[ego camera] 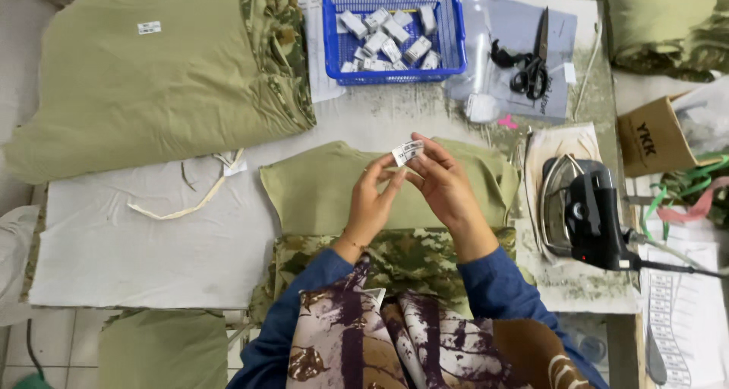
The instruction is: The person places small white labels onto the back of a green t-shirt and presses them with a steam iron. The person repeats this process for multiple shirts, smoothing the fabric and ensuring the labels are securely attached.
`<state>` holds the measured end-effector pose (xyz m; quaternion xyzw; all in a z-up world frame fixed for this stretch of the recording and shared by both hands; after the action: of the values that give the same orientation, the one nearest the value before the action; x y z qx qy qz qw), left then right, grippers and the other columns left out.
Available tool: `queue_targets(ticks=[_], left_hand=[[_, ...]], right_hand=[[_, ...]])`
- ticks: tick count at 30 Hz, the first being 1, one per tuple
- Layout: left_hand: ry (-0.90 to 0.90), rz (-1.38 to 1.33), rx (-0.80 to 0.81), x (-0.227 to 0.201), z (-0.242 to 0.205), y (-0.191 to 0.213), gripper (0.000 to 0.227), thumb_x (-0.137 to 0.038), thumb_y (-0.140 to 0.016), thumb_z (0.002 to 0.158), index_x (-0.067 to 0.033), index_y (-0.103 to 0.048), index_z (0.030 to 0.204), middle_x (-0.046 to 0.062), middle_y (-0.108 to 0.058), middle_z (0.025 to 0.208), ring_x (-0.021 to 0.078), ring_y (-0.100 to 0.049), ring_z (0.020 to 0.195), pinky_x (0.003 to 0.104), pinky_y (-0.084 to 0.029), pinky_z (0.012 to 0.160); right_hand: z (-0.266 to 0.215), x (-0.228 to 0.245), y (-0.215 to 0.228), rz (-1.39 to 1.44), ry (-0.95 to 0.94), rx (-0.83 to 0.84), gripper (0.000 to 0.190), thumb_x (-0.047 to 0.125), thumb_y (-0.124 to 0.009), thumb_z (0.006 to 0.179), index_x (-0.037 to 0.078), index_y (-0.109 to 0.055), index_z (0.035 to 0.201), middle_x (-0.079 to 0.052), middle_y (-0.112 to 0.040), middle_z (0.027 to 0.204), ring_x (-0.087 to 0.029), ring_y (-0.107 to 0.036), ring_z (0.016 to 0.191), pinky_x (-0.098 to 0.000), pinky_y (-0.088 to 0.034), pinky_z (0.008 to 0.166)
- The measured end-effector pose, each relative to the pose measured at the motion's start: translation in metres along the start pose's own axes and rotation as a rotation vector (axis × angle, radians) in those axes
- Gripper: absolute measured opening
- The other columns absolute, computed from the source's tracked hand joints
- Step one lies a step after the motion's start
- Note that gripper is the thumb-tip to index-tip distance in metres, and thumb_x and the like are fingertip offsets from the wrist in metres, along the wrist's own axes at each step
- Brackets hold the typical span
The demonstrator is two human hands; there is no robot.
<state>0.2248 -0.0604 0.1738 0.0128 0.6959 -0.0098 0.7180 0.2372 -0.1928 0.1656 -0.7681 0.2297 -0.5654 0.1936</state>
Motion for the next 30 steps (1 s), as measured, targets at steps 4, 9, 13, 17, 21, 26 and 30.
queue_targets(ticks=[4, 9, 13, 17, 21, 26, 30], left_hand=[[0.083, -0.051, -0.070, -0.010, 0.002, 0.007, 0.023, -0.021, -0.072, 0.090, -0.0040, -0.069, 0.105, 0.011, -0.066, 0.100, 0.0222, -0.070, 0.092, 0.036, -0.055, 0.085], [0.227, 0.007, -0.008, 0.028, -0.006, 0.008, 0.019, -0.020, -0.075, 0.087, -0.0068, -0.070, 0.100, 0.005, -0.071, 0.086, 0.0099, -0.068, 0.077, 0.025, -0.055, 0.073], [0.314, 0.334, 0.220, 0.099, -0.027, -0.001, 0.023, -0.040, -0.072, 0.088, -0.0200, -0.070, 0.100, -0.005, -0.072, 0.095, 0.0087, -0.070, 0.090, 0.027, -0.054, 0.077], [0.482, 0.268, 0.174, 0.159, -0.052, 0.005, 0.030, -0.040, -0.068, 0.091, -0.0168, -0.067, 0.110, -0.001, -0.072, 0.087, 0.0130, -0.067, 0.079, 0.029, -0.055, 0.069], [0.316, 0.481, 0.374, 0.084, -0.060, -0.017, 0.058, -0.016, -0.057, 0.093, -0.0102, -0.029, 0.144, 0.013, -0.072, 0.092, 0.0313, -0.069, 0.085, 0.040, -0.055, 0.077], [0.051, 0.824, 0.513, 0.077, -0.042, -0.024, 0.068, -0.021, -0.063, 0.092, -0.0117, -0.023, 0.147, 0.006, -0.073, 0.087, 0.0281, -0.070, 0.084, 0.043, -0.053, 0.082], [0.043, 0.803, 0.239, 0.108, -0.029, 0.004, 0.068, -0.030, -0.065, 0.095, -0.0083, -0.027, 0.147, 0.010, -0.067, 0.115, 0.0310, -0.064, 0.108, 0.053, -0.046, 0.096]], right_hand=[[-0.010, -0.001, 0.009, -0.020, 0.006, 0.020, 0.039, 0.006, -0.057, 0.093, -0.004, -0.055, 0.130, -0.010, -0.063, 0.112, -0.025, -0.069, 0.099, -0.0309, -0.060, 0.075], [-0.024, 0.023, 0.017, -0.552, 0.190, -0.042, 0.048, 0.005, -0.077, 0.081, 0.004, -0.062, 0.127, -0.012, -0.065, 0.106, -0.019, -0.065, 0.094, -0.0279, -0.057, 0.075], [-0.023, -0.039, 0.062, -0.819, 0.107, -0.037, 0.016, 0.010, -0.076, 0.085, 0.010, -0.074, 0.101, -0.005, -0.071, 0.084, -0.014, -0.068, 0.078, -0.0266, -0.055, 0.066], [-0.035, -0.082, 0.087, -1.041, -0.032, -0.035, 0.025, 0.021, -0.071, 0.088, 0.010, -0.066, 0.109, -0.015, -0.069, 0.099, -0.032, -0.069, 0.094, -0.0418, -0.055, 0.077], [-0.041, -0.082, 0.079, -0.773, -0.106, -0.011, 0.060, 0.017, -0.073, 0.088, 0.007, -0.046, 0.140, -0.024, -0.065, 0.111, -0.037, -0.066, 0.104, -0.0443, -0.054, 0.086], [-0.019, -0.117, 0.104, -0.721, -0.218, 0.082, 0.030, 0.010, -0.074, 0.082, 0.005, -0.070, 0.111, -0.009, -0.070, 0.083, -0.014, -0.063, 0.075, -0.0266, -0.054, 0.070], [0.017, -0.133, 0.125, -0.707, -0.201, 0.030, 0.024, 0.012, -0.077, 0.080, 0.002, -0.072, 0.101, -0.010, -0.066, 0.079, -0.018, -0.067, 0.069, -0.0291, -0.054, 0.067]])
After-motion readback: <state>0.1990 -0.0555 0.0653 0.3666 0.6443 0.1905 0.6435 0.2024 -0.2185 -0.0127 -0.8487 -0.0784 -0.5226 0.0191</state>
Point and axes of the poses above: each hand's wrist, its own z-axis towards the middle knuckle, its own y-axis out of the back of the hand, x = y × z, the point moved 10 cm from there along z, towards the middle knuckle
